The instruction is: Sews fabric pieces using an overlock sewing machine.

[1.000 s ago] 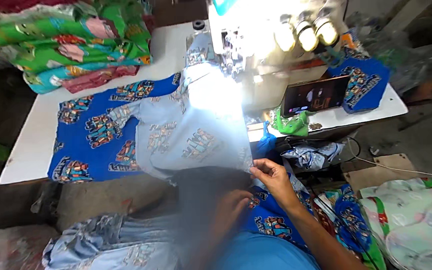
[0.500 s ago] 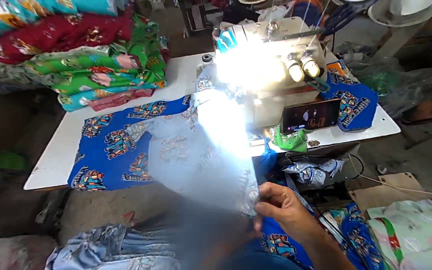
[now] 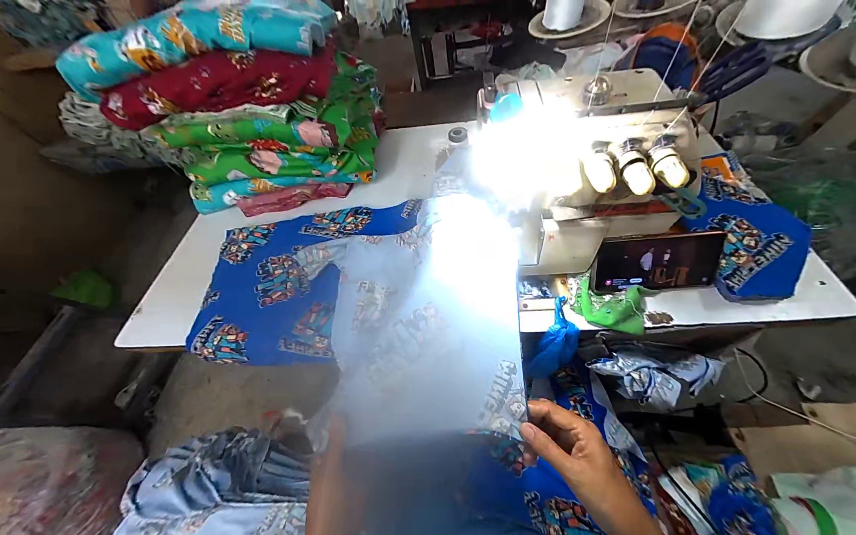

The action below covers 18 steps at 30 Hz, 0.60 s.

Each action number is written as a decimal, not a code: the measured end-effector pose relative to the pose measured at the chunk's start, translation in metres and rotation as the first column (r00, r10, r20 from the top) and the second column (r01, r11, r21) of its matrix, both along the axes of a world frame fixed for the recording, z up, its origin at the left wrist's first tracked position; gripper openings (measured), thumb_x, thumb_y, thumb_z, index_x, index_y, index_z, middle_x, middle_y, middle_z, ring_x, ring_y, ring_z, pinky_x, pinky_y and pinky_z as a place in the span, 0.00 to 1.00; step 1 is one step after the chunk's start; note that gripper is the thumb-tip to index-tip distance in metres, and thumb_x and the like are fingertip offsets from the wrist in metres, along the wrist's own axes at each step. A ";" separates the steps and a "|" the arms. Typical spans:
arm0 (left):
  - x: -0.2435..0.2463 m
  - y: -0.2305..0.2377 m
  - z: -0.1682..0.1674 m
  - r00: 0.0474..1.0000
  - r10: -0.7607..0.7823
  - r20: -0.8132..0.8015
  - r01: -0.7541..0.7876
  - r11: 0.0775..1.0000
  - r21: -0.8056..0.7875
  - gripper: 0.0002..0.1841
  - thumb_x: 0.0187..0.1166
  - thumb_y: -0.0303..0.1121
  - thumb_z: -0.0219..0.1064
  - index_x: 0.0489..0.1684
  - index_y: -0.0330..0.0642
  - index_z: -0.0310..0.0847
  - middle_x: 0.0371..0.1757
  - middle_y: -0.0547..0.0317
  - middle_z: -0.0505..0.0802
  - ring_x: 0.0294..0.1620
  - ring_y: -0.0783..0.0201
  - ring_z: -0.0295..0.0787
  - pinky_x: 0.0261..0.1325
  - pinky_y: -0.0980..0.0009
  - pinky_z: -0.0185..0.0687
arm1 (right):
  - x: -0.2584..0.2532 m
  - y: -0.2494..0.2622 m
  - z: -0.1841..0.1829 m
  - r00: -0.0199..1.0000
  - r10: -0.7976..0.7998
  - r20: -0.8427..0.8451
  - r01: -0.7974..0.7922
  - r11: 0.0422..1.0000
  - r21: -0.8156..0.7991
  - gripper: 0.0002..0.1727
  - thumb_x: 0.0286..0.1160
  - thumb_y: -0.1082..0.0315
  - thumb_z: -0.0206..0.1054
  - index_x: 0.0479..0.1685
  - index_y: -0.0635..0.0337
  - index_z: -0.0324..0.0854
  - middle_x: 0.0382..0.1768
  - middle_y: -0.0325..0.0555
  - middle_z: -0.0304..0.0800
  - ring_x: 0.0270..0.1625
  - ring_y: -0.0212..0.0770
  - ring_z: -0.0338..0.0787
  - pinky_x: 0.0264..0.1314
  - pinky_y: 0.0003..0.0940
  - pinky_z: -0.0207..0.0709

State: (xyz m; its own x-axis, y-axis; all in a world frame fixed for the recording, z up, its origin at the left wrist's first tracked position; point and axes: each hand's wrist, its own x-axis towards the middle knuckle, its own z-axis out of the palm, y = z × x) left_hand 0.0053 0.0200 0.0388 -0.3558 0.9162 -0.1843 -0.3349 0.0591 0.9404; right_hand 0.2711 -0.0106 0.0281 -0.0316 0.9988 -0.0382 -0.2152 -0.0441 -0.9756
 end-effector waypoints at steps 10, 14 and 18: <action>-0.008 0.068 0.025 0.984 -0.076 -0.159 0.097 0.986 0.133 0.17 0.94 0.41 0.43 0.60 0.42 0.75 0.45 0.67 0.97 0.42 0.69 0.96 0.45 0.71 0.94 | 0.001 0.069 0.014 0.986 -0.130 0.107 0.115 0.984 0.136 0.14 0.81 0.73 0.65 0.60 0.70 0.84 0.44 0.43 0.93 0.35 0.30 0.91 0.40 0.23 0.89; -0.027 0.102 0.036 0.891 -0.058 -0.449 0.097 0.993 0.065 0.12 0.91 0.34 0.50 0.53 0.38 0.79 0.41 0.69 0.93 0.40 0.73 0.92 0.47 0.73 0.92 | 0.003 0.103 0.021 0.980 -0.158 0.118 0.133 0.972 0.194 0.16 0.81 0.74 0.64 0.64 0.73 0.81 0.43 0.43 0.92 0.36 0.29 0.90 0.41 0.23 0.88; -0.043 0.121 0.044 0.578 0.055 -0.815 0.159 0.971 0.179 0.27 0.84 0.39 0.64 0.78 0.32 0.73 0.77 0.38 0.81 0.76 0.54 0.80 0.74 0.58 0.79 | 0.005 0.126 0.023 0.970 -0.217 0.113 0.184 0.951 0.249 0.14 0.81 0.74 0.65 0.60 0.73 0.82 0.39 0.43 0.91 0.34 0.30 0.91 0.41 0.23 0.89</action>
State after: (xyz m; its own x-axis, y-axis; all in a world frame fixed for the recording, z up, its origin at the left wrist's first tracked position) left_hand -0.0380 0.1415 0.0827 -0.2075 0.9128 0.3517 0.5690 -0.1798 0.8024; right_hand 0.2760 0.1155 0.0508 0.1593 0.9650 0.2082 -0.0588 0.2198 -0.9738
